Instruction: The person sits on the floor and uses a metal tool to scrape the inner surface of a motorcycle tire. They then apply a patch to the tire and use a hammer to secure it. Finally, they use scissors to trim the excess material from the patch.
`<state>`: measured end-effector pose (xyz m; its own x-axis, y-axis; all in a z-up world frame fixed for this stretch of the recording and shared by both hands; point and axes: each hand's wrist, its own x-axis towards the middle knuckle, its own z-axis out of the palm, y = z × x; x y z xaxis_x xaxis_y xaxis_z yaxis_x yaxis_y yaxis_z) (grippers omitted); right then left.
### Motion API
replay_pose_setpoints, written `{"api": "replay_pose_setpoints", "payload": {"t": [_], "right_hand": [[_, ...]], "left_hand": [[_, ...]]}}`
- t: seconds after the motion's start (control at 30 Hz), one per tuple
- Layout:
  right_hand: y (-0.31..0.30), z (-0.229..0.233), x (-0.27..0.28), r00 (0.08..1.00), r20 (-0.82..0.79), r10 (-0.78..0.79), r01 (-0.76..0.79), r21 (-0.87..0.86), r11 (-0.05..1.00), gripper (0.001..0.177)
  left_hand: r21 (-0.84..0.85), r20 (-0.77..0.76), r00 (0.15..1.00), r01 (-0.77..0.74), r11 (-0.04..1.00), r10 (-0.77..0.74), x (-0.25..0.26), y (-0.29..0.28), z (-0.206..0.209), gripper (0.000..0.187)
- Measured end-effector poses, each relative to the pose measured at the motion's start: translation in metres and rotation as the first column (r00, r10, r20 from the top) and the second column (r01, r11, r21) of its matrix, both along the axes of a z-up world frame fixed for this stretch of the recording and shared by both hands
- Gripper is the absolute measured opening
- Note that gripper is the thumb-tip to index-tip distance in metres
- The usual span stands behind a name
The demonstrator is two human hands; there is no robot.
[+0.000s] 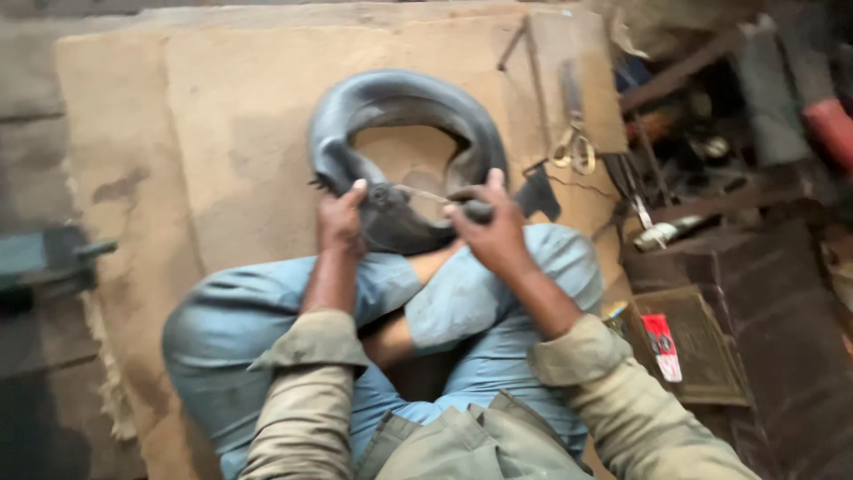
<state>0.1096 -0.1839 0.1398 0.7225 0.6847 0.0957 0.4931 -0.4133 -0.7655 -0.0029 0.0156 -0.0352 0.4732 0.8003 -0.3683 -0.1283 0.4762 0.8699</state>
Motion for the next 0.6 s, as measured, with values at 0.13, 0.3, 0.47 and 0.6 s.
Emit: {"api": "replay_pose_setpoints", "payload": {"t": [0.13,0.3,0.47,0.6], "right_hand": [[-0.016,-0.012,-0.001,0.987,0.148,0.059,-0.063,0.023,0.998,0.023],[-0.071,0.011,0.043,0.913,-0.337,-0.228,0.302,0.186,0.935,0.027],[-0.165,-0.017,0.133,0.864,-0.29,-0.411,0.502,0.445,0.741,0.044],[-0.224,-0.097,0.186,0.827,-0.128,-0.547,0.557,0.048,0.829,0.037]], "left_hand": [[-0.208,-0.125,0.989,0.049,0.977,-0.076,-0.016,0.002,0.026,0.045],[-0.334,0.142,0.986,0.126,0.934,-0.082,-0.014,-0.012,0.065,0.047],[-0.224,0.222,0.965,0.188,0.956,-0.138,-0.011,-0.031,0.088,0.048],[0.077,-0.097,0.995,0.018,0.997,-0.011,-0.008,-0.034,0.066,0.047]]}}
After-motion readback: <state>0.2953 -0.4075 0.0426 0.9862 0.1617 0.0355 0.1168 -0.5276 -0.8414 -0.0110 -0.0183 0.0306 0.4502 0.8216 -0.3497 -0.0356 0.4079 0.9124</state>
